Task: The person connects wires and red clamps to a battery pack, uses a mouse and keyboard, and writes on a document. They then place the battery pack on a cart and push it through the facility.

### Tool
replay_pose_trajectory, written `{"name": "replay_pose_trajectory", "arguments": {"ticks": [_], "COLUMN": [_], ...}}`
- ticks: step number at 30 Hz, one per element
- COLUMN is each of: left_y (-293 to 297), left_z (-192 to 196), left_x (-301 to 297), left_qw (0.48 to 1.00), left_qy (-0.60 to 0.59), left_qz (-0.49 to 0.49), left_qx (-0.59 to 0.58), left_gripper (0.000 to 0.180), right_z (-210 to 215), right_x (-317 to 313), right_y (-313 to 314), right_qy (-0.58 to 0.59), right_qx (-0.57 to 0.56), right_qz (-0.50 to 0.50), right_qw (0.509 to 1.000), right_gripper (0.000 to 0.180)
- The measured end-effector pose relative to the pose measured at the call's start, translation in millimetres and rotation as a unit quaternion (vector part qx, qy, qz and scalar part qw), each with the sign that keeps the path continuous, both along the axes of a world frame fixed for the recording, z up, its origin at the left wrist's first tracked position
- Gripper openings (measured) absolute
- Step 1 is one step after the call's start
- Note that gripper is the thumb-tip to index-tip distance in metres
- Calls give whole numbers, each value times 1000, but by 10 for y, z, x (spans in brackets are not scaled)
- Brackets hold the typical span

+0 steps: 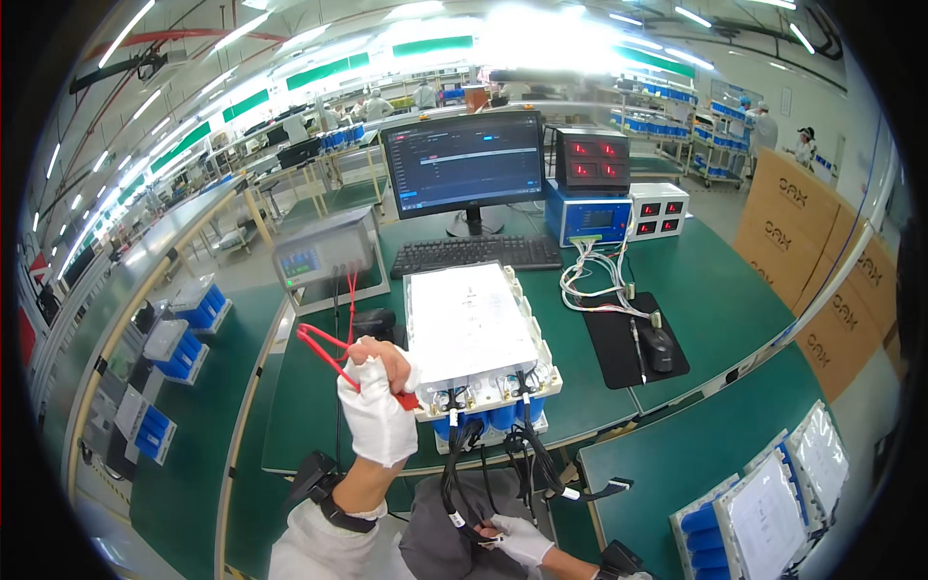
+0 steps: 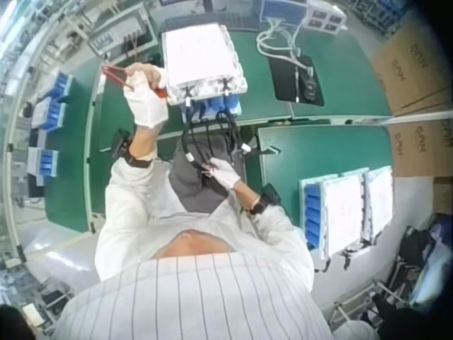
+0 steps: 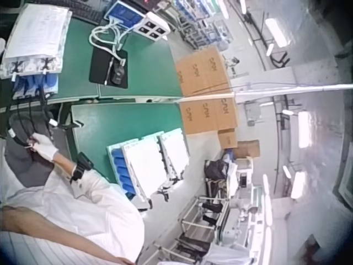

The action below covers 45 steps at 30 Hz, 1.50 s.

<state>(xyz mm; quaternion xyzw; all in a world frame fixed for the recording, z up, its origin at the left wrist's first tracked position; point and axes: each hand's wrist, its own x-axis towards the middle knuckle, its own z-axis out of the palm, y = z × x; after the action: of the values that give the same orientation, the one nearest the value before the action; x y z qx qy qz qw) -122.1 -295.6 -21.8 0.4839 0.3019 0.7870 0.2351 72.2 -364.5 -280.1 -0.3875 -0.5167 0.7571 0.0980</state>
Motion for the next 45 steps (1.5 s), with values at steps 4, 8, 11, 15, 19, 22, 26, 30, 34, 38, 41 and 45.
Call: {"name": "replay_pose_trajectory", "arguments": {"ticks": [4,8,11,15,19,22,26,30,34,38,41,45], "left_y": [114,133,74,-28,-492,-795,-1086,-1223,-1203,-1426,-1674,-2072], "left_z": [-98,-146,-85,-210,-515,-1192,-1964,-2507,-2677,-3168,-3217,-3358], "left_x": [10,31,132,71,-111,-370,-608,-707,-829,-1052,-1013,-888], "left_qw": [998,993,979,966,898,872,794,823,825,803,775,751], "left_qy": [-41,32,56,131,273,136,62,32,0,52,51,-17], "left_qz": [10,43,22,90,313,424,506,455,335,397,365,287], "left_qx": [-36,-109,-193,-204,-142,-202,-331,-338,-455,-442,-514,-595], "left_gripper": [40,41,33,28,55,35,35,35,15,8,14,37], "right_z": [-69,-23,82,461,253,321,-74,274,98,201,-129,196], "right_x": [-10,-15,-6,2,43,61,52,13,0,-40,-55,1], "right_y": [1,28,12,-119,-164,-148,-25,-70,-39,-95,-176,-360], "right_qy": [-5,-24,-34,39,77,78,68,32,28,0,-16,37], "right_qx": [14,60,90,55,26,-72,-149,-105,-51,-58,-179,-35], "right_qz": [-13,4,-12,-90,-94,-88,-53,-135,-90,-69,-149,-107], "right_qw": [1000,998,995,994,992,990,985,985,994,996,972,993], "right_gripper": [31,29,25,8,8,9,17,12,18,30,29,16]}}
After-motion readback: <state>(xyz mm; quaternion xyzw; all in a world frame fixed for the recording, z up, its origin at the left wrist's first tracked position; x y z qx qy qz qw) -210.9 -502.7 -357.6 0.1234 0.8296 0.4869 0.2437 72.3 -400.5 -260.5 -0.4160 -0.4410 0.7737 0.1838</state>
